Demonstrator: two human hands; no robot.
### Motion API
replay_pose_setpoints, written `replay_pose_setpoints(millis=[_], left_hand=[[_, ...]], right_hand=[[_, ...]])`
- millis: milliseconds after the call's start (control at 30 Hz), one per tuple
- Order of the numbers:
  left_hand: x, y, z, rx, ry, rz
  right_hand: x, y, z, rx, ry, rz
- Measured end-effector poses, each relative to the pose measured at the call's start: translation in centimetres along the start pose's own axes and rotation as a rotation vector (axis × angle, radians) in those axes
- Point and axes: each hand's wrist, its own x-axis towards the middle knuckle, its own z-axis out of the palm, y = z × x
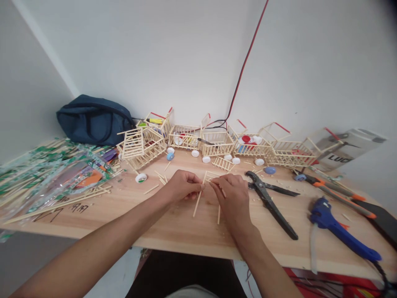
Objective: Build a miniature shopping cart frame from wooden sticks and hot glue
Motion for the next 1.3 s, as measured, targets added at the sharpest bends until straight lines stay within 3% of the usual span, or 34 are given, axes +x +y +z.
replay_pose_setpoints(millis=[1300], left_hand=[[-0.14, 0.32, 0.11, 0.009, 0.013, -0.035]], right_hand=[[-0.09, 0.07, 0.05, -0.007, -0.003, -0.001]])
